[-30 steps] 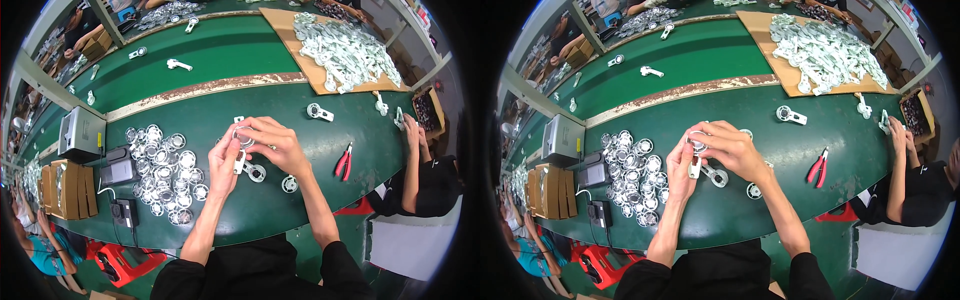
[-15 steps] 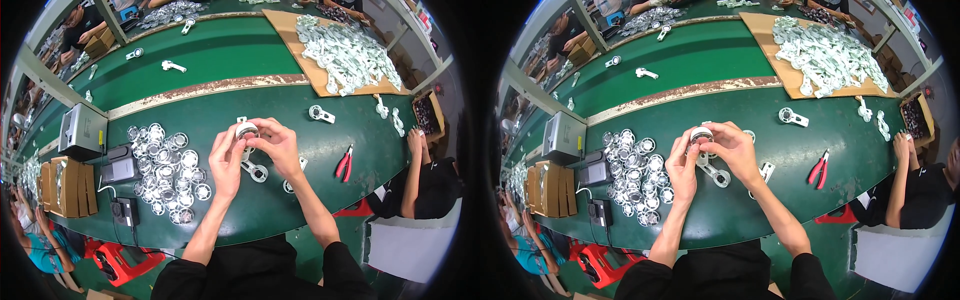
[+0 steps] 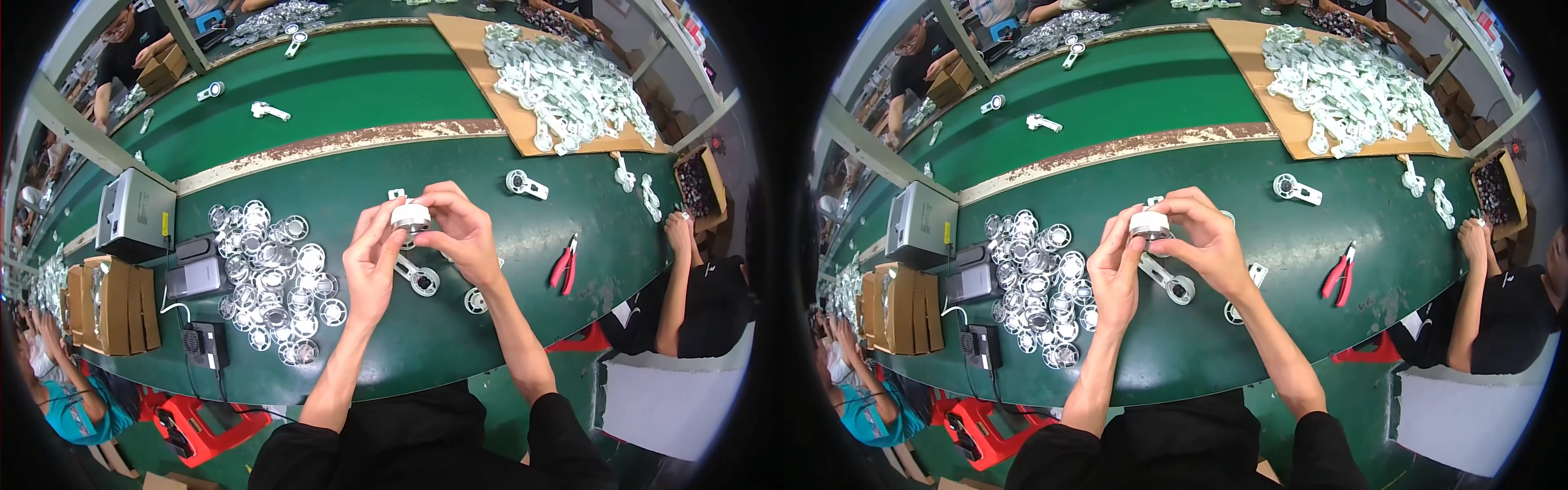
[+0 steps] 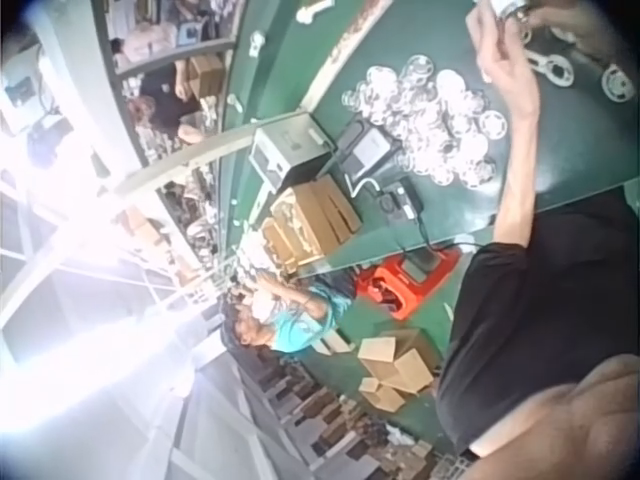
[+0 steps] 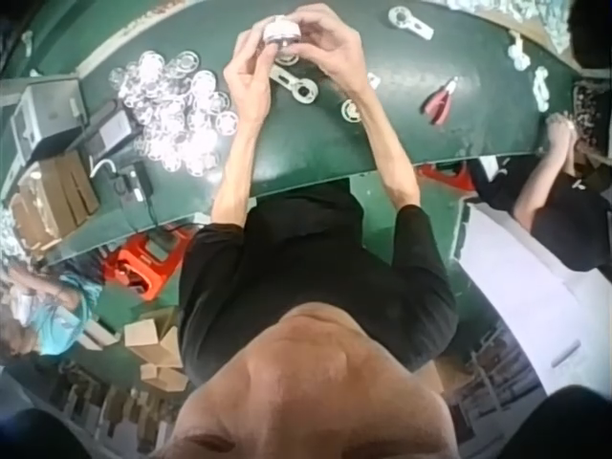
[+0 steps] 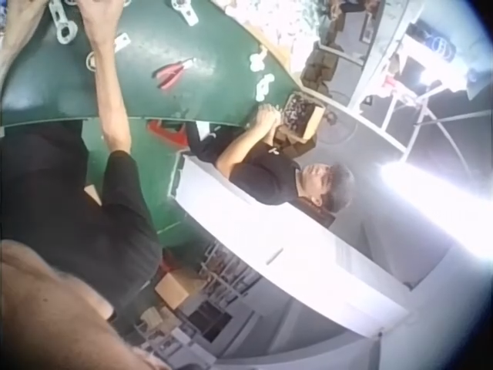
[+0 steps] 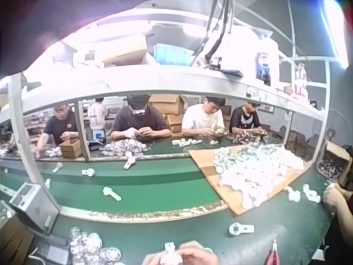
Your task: The person assembles plastic housing components by hand, fitting metal rings onto a component base to create a finished assembly.
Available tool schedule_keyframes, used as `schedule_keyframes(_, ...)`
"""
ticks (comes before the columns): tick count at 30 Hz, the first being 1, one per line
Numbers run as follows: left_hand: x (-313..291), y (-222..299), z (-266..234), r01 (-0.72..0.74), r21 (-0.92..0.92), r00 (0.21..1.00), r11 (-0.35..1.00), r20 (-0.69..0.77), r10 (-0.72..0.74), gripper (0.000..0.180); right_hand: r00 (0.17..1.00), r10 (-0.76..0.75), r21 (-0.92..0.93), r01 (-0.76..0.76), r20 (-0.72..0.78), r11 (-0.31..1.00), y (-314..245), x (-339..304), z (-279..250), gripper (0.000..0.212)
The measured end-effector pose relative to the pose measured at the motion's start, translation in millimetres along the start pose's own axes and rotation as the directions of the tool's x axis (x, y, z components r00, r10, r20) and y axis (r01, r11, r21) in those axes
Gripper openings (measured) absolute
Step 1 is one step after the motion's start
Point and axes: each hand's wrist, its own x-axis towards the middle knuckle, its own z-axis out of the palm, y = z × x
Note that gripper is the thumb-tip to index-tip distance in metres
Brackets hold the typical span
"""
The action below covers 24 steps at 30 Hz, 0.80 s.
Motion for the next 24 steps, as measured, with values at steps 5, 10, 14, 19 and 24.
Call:
schedule_keyframes(5,1.5,6.7,-0.8,-0.049,-0.085,0.996,0.995,0.073,0.055,0.036,1.0,0.002,-0.033,-0.002,0.005,0.999,-2.3,-2.2,-4.3,0.028)
schedule_keyframes(10,-3.7,4.2,-1.8,-0.093,0.05,0.996,0.994,0.003,0.093,0.028,0.994,-0.097,-0.218,0.104,0.045,0.97,-3.6,-2.3,-7.6,0.025)
schedule_keyframes(14,-2.8,2.0,-4.5,0.046,0.004,0.995,0.999,-0.084,-0.046,0.027,0.999,-0.052,-0.23,0.051,-0.002,0.972,-0.8,-2.6,3.1,0.026)
schedule_keyframes(19,4.0,-1.4,-3.6,0.338,-0.164,0.924,0.927,-0.129,-0.36,0.027,0.902,0.414,-0.079,-0.425,-0.121,0.902,7.3,-5.0,1.3,0.023)
schedule_keyframes(24,5.0,1.1,-6.6,0.469,-0.235,0.856,0.852,-0.117,-0.504,0.029,0.893,0.444,0.018,-0.444,-0.069,0.896,6.2,-4.2,-2.6,0.028)
